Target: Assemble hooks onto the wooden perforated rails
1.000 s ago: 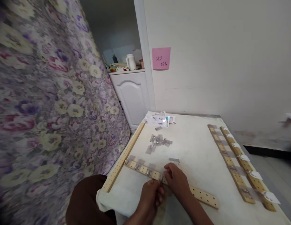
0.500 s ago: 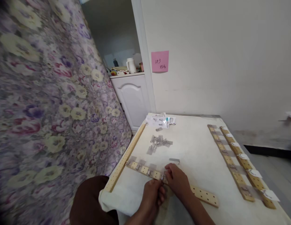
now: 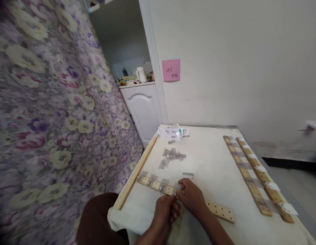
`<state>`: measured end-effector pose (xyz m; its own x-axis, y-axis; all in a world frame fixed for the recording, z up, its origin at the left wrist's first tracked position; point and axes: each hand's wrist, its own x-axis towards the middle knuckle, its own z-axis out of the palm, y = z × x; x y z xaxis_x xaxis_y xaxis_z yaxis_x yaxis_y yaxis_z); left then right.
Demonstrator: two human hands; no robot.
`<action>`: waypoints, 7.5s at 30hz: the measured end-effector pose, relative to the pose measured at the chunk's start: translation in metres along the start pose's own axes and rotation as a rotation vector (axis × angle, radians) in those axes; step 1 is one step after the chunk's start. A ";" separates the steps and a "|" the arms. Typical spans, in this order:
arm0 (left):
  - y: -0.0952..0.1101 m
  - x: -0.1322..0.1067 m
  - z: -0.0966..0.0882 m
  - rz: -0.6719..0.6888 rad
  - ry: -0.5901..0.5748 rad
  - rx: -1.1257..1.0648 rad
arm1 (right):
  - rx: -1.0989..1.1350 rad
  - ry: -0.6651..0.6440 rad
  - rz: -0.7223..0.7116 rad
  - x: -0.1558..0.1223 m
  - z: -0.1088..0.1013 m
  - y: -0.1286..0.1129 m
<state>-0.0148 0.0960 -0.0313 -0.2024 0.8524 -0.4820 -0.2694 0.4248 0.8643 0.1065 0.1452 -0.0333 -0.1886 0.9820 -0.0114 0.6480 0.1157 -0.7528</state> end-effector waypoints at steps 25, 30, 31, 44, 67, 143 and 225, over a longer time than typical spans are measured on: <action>0.002 -0.002 0.002 0.001 -0.003 0.027 | 0.025 -0.026 0.032 0.003 0.000 -0.001; 0.005 -0.003 0.001 -0.016 -0.019 0.044 | 0.044 -0.052 0.072 0.007 0.000 0.002; 0.006 -0.003 0.001 -0.024 -0.023 0.048 | 0.045 -0.056 0.076 0.008 0.000 0.002; 0.010 -0.001 0.001 -0.098 -0.034 0.065 | 0.016 -0.017 0.044 0.003 0.000 0.000; -0.001 -0.008 -0.013 -0.004 -0.139 0.063 | -0.080 0.202 -0.223 0.017 -0.025 0.046; -0.016 -0.026 0.048 -0.127 -0.107 -0.017 | 0.345 -0.072 -0.073 0.001 -0.046 0.043; -0.011 -0.023 0.055 -0.154 -0.104 0.129 | 0.258 -0.186 0.065 0.005 -0.049 0.041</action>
<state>0.0444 0.0885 -0.0221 -0.0680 0.7985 -0.5981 -0.1653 0.5822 0.7961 0.1678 0.1619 -0.0319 -0.2998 0.9393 -0.1671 0.4589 -0.0116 -0.8884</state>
